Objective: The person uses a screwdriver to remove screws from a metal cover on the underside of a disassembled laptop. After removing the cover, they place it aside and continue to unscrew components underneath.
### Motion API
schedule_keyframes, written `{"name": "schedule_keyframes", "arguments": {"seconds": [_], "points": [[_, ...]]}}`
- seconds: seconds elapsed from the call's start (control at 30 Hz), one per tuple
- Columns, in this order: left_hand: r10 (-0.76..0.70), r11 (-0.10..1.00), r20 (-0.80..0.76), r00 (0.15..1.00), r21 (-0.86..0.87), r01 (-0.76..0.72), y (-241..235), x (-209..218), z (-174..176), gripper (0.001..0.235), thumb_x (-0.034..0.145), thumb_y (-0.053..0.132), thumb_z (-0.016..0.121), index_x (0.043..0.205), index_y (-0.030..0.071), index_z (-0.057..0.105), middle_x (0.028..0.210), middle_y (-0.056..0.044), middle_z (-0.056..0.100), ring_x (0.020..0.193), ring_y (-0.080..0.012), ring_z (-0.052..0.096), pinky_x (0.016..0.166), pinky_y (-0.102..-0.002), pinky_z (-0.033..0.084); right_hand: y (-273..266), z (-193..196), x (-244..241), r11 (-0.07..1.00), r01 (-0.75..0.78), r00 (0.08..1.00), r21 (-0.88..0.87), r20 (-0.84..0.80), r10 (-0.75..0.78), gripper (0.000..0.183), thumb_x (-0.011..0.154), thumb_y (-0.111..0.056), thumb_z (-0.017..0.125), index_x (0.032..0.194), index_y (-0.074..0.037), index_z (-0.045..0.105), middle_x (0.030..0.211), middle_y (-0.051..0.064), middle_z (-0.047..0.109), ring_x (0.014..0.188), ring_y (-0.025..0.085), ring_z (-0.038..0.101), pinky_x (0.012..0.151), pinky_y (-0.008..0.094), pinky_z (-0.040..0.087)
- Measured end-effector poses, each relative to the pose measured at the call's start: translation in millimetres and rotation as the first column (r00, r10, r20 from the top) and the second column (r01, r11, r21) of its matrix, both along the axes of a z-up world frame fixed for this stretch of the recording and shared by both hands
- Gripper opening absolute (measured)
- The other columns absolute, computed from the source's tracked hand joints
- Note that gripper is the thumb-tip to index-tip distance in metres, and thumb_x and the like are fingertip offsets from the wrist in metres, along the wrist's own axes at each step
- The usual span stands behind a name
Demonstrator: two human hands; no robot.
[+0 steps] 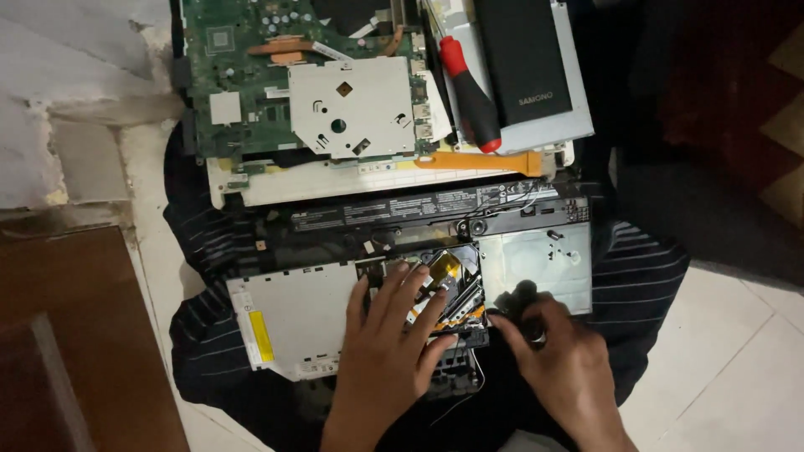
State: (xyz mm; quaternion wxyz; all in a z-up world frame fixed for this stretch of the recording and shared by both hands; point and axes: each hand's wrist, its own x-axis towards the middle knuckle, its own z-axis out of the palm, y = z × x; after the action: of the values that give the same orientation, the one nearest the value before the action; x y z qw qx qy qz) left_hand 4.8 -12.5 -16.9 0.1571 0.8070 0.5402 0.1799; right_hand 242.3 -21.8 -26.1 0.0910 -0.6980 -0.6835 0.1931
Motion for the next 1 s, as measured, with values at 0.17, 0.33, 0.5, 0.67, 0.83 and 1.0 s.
{"name": "schedule_keyframes", "arguments": {"seconds": [0.17, 0.33, 0.5, 0.67, 0.83, 1.0], "points": [[0.008, 0.999, 0.058, 0.998, -0.042, -0.005, 2, -2, 6, 0.046, 0.094, 0.036, 0.076, 0.133, 0.015, 0.062, 0.147, -0.011, 0.055, 0.141, -0.0332, 0.049, 0.117, -0.058, 0.031, -2, -4, 13, 0.994, 0.046, 0.984, 0.099, 0.168, -0.062, 0.037, 0.086, -0.047, 0.082, 0.094, -0.014, 0.068, 0.066, 0.008, 0.071, 0.046, 0.027, 0.063, 0.043, 0.043, 0.043], [0.002, 1.0, 0.044, 0.999, -0.029, -0.001, 0, -2, 1, 0.046, 0.095, 0.038, 0.075, 0.133, 0.015, 0.062, 0.149, -0.011, 0.053, 0.143, -0.0329, 0.047, 0.117, -0.058, 0.031, -2, 3, 35, 0.992, 0.117, 0.993, 0.038, -0.008, -0.116, 0.034, 0.082, -0.037, 0.085, 0.096, -0.01, 0.07, 0.086, 0.005, 0.076, 0.065, 0.018, 0.07, 0.058, 0.033, 0.052], [0.002, 0.999, 0.039, 0.999, -0.035, -0.001, -1, -2, 0, 0.047, 0.096, 0.04, 0.074, 0.134, 0.015, 0.061, 0.15, -0.012, 0.053, 0.144, -0.0329, 0.046, 0.117, -0.06, 0.031, -15, 3, 50, 0.986, 0.156, 0.979, -0.057, -0.125, -0.162, 0.026, 0.084, -0.028, 0.082, 0.102, -0.014, 0.068, 0.081, 0.0, 0.075, 0.062, 0.012, 0.071, 0.057, 0.027, 0.056], [-0.001, 1.0, 0.022, 1.0, -0.029, 0.002, -2, -1, 0, 0.053, 0.095, 0.04, 0.075, 0.138, 0.017, 0.056, 0.151, -0.012, 0.051, 0.144, -0.0331, 0.046, 0.118, -0.06, 0.031, -20, -5, 41, 0.989, 0.041, 0.97, 0.144, -0.242, -0.005, 0.021, 0.086, -0.015, 0.08, 0.105, -0.009, 0.073, 0.106, 0.001, 0.078, 0.094, 0.011, 0.076, 0.091, 0.024, 0.057], [0.054, 0.997, 0.06, 0.997, 0.057, -0.058, -2, 27, 1, 0.045, 0.085, 0.04, 0.086, 0.116, 0.015, 0.066, 0.138, -0.012, 0.058, 0.128, -0.0324, 0.053, 0.112, -0.068, 0.034, -36, -21, 51, 0.98, 0.09, 0.978, 0.176, -0.203, -0.054, 0.022, 0.086, -0.02, 0.083, 0.104, -0.011, 0.074, 0.099, -0.001, 0.078, 0.079, 0.009, 0.072, 0.078, 0.024, 0.056], [0.186, 0.978, -0.026, 0.982, 0.105, -0.182, -32, 82, -8, 0.074, 0.083, 0.064, 0.088, 0.132, 0.015, 0.061, 0.156, -0.007, 0.047, 0.142, -0.035, 0.045, 0.106, -0.081, 0.026, -58, -29, 89, 0.976, 0.169, 0.984, 0.137, -0.084, -0.159, 0.023, 0.088, -0.026, 0.083, 0.105, -0.013, 0.075, 0.093, 0.001, 0.077, 0.067, 0.011, 0.068, 0.065, 0.028, 0.052]]}}
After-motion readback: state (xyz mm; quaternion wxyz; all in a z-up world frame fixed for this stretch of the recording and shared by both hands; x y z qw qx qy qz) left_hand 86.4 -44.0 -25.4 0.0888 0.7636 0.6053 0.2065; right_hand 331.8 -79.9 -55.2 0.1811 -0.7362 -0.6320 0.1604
